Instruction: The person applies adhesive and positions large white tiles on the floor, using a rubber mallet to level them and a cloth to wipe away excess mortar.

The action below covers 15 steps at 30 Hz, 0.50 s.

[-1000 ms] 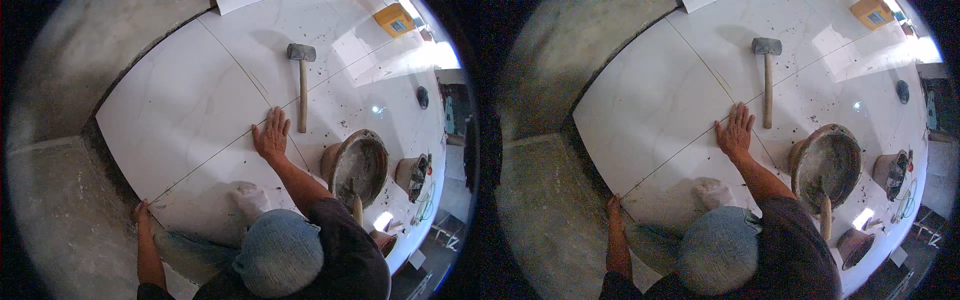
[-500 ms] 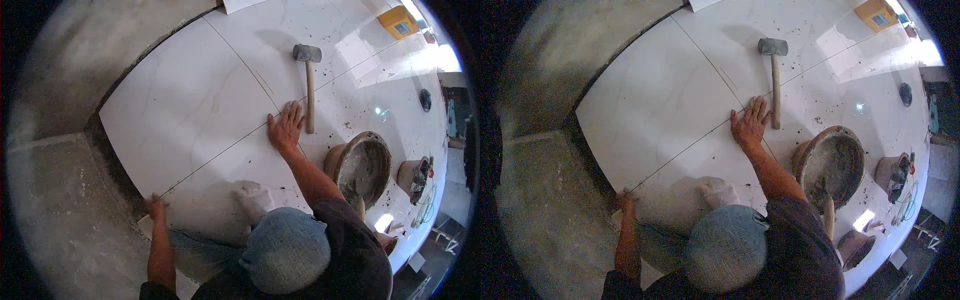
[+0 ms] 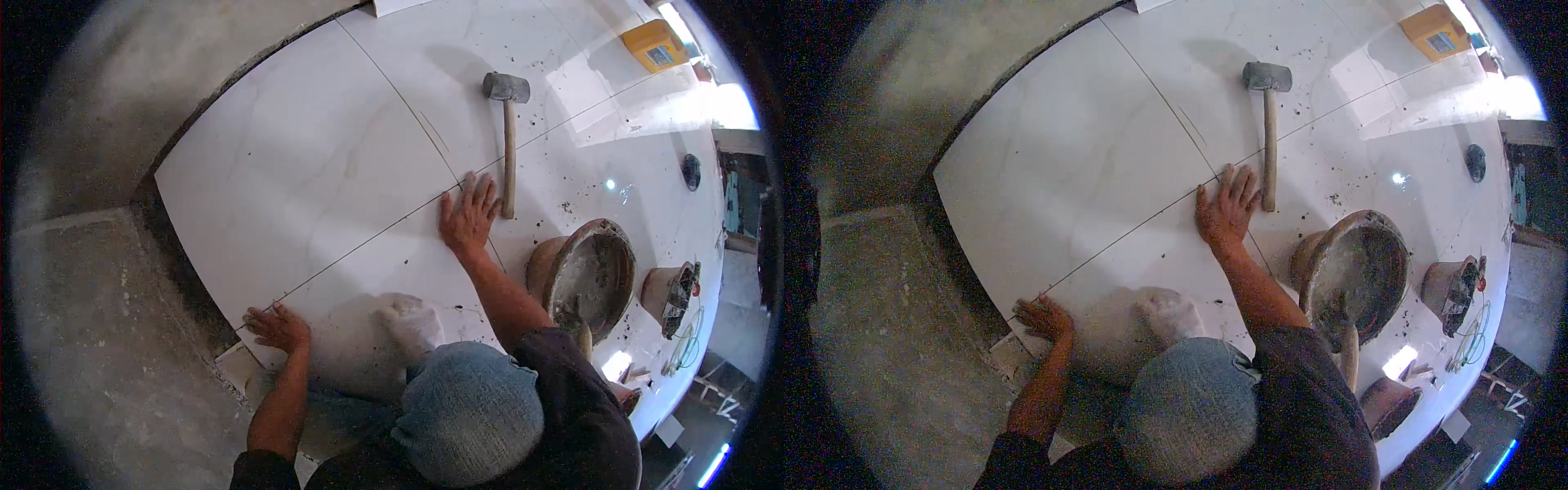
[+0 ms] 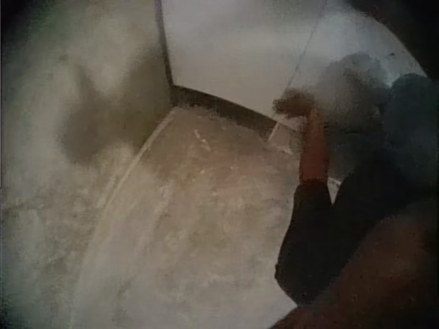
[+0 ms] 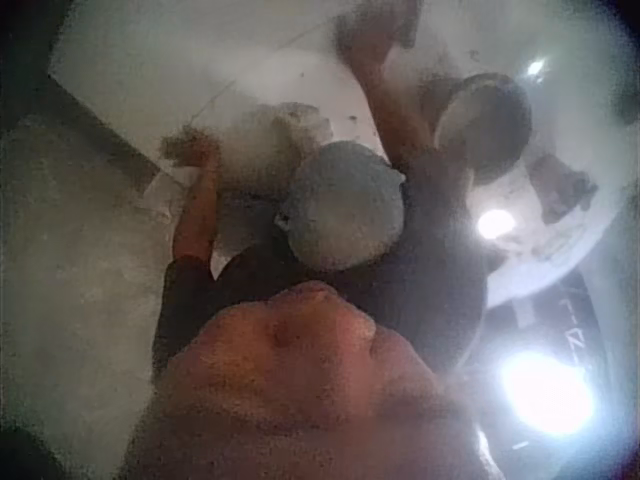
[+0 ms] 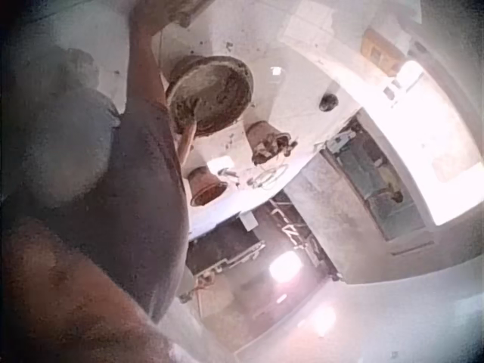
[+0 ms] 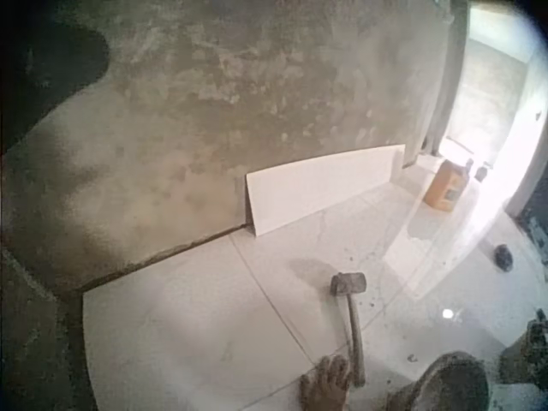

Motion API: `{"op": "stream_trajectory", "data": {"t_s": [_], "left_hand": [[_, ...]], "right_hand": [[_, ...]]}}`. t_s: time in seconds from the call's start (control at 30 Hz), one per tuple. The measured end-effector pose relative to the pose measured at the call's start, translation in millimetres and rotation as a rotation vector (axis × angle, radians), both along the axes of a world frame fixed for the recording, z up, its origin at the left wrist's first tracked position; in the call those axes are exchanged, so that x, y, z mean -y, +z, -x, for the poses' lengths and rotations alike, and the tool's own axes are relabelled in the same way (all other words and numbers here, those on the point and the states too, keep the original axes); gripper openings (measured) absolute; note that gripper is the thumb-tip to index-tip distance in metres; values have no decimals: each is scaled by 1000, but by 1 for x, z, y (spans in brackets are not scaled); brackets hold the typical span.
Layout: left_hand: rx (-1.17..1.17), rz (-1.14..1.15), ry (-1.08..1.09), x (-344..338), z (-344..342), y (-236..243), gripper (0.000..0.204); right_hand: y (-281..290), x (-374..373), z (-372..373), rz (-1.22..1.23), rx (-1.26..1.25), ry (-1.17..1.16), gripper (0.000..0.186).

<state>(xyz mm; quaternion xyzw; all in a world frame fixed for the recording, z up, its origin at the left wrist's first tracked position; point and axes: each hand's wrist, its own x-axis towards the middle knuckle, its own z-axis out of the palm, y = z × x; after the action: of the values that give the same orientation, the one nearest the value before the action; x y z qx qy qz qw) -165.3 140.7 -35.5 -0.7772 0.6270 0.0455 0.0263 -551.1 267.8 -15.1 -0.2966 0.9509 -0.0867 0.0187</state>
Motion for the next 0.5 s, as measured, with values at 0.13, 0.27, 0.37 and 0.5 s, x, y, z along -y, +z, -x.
{"op": "stream_trajectory", "data": {"t_s": [0.13,0.27,0.37,0.5], "left_hand": [[1,13,-3,-3,7,3,74],[-7,36,-17,0,-2,-5,74],[54,12,-49,1,-10,-11,74],[-11,0,-20,1,2,3,74]], "right_hand": [[1,-9,-4,-21,-3,-26,69],[0,-16,-13,-35,-11,31,67],[2,-17,-14,-5,13,58,66],[1,-11,-7,9,4,17,65]]}}
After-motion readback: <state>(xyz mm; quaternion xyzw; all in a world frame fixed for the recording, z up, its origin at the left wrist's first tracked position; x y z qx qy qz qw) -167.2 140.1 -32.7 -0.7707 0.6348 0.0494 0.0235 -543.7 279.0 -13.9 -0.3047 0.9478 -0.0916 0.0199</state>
